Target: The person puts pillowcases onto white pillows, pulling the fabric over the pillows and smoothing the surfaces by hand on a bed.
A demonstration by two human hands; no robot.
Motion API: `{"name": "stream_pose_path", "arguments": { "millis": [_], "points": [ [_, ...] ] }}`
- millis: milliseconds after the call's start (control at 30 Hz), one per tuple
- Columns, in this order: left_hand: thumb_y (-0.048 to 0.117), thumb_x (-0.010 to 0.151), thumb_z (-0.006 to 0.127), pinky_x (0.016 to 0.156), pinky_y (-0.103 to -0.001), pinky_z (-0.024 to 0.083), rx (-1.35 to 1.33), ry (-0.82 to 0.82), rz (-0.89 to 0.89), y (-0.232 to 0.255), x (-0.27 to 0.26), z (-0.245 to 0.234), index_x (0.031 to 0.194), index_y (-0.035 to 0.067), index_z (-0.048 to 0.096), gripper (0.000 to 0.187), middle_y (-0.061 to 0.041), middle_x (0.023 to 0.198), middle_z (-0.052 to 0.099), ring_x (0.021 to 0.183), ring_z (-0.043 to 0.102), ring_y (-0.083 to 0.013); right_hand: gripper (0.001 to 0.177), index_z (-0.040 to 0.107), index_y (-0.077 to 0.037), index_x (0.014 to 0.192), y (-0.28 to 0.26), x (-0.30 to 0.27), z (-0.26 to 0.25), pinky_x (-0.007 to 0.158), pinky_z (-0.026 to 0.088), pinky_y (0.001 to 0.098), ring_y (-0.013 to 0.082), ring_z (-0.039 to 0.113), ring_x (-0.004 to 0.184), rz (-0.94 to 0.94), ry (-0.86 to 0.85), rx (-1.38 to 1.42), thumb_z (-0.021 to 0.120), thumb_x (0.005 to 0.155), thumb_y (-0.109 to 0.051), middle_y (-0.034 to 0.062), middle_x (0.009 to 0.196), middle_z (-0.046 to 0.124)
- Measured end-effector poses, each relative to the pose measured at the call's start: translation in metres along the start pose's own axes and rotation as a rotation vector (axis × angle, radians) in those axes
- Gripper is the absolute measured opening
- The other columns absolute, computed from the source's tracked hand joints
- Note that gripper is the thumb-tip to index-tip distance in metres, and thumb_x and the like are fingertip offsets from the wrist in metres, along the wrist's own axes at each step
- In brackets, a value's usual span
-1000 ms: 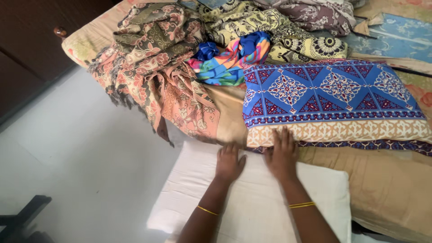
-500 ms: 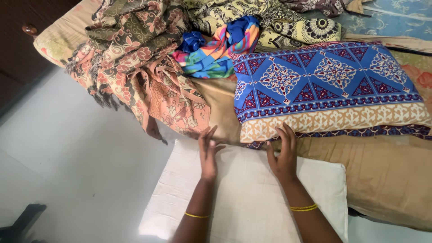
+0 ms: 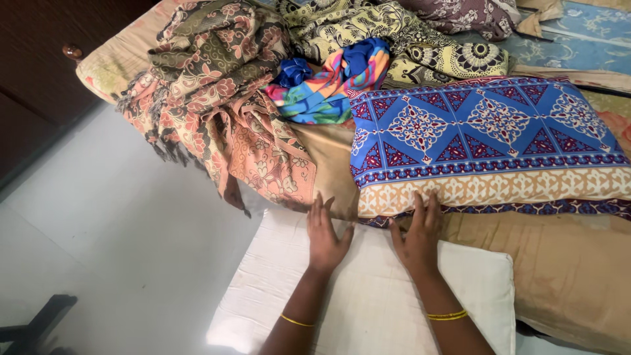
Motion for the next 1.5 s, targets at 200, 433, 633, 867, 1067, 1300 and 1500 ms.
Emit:
{"name": "stream_pose_path", "arguments": {
  "millis": [200,433,633,867,1067,1300,1500],
  "points": [
    [0.019,0.092,0.070,0.102,-0.047,0.052,-0.740,-0.447,-0.366,-0.011,-0.015,0.049,0.156,0.008,0.032,0.075,-0.022,0.121,0.073,0.113,0.068,-0.0279,0.074,0.033,0.001,0.153,-0.029,-0.003,0.003,0.107,0.048,0.0471,0.0375,0.060,0.129,-0.127,-0.140,0.486,0.068,0.093,-0.021,0.0264,0.152,0.049],
    [0.037,0.101,0.061,0.103,-0.043,0.051,-1.384,-0.181,-0.478,-0.042,-0.008,0.023,0.157,0.008,0.033,0.069,-0.024,0.132,0.066,0.108,0.070,-0.0263,0.077,0.020,-0.004,0.160,0.034,-0.009,0.017,0.103,0.055,0.0359,0.0285,0.067,0.121,0.160,0.009,0.956,0.064,0.098,-0.017,0.0205,0.146,0.056],
    [0.028,0.094,0.069,0.115,-0.046,0.035,-1.036,-0.104,-0.505,-0.054,-0.010,0.043,0.160,0.006,0.021,0.084,-0.028,0.141,0.058,0.131,0.053,-0.0348,0.078,0.022,-0.005,0.162,0.074,-0.011,0.048,0.108,0.050,0.0364,0.0265,0.057,0.126,0.361,0.034,0.974,0.064,0.097,-0.012,0.0197,0.146,0.050],
    [0.019,0.085,0.083,0.119,-0.049,0.032,-0.213,-0.232,-0.006,0.011,0.002,0.027,0.156,0.000,0.019,0.098,-0.037,0.161,0.028,0.149,0.032,-0.0488,0.075,0.031,-0.007,0.159,0.071,-0.015,0.033,0.104,0.048,0.0389,0.0260,0.053,0.125,0.253,0.128,0.615,0.071,0.095,-0.012,0.0161,0.145,0.046],
    [0.023,0.090,0.073,0.106,-0.042,0.049,-0.518,-0.372,-0.356,-0.029,0.007,0.082,0.158,0.002,0.017,0.091,-0.030,0.159,0.035,0.141,0.048,-0.0372,0.079,0.023,-0.012,0.161,0.160,-0.037,0.062,0.098,0.048,0.0400,0.0229,0.054,0.118,0.670,0.347,1.089,0.071,0.099,-0.016,0.0131,0.141,0.044],
    [0.031,0.091,0.079,0.096,-0.036,0.057,-0.803,-0.283,-0.555,-0.030,0.055,0.167,0.139,-0.004,0.049,0.067,-0.022,0.127,0.070,0.115,0.068,-0.0279,0.072,0.026,-0.021,0.158,0.176,-0.044,0.103,0.101,0.052,0.0473,0.0303,0.063,0.122,0.921,0.188,1.456,0.064,0.099,-0.039,0.0160,0.146,0.054],
    [0.032,0.085,0.083,0.079,-0.036,0.054,-0.756,-0.344,-0.917,-0.007,0.058,0.170,0.117,0.004,0.071,0.044,-0.007,0.105,0.075,0.090,0.066,-0.0190,0.076,0.029,-0.029,0.151,0.168,-0.040,0.087,0.102,0.048,0.0542,0.0324,0.052,0.125,0.906,0.248,1.530,0.060,0.091,-0.064,0.0114,0.147,0.044]
  ]
}}
Point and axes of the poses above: each hand's wrist, its own x-axis towards the middle knuckle, its own z-axis out of the palm, y = z × x, the point moved 10 cm from there along x, towards the middle knuckle
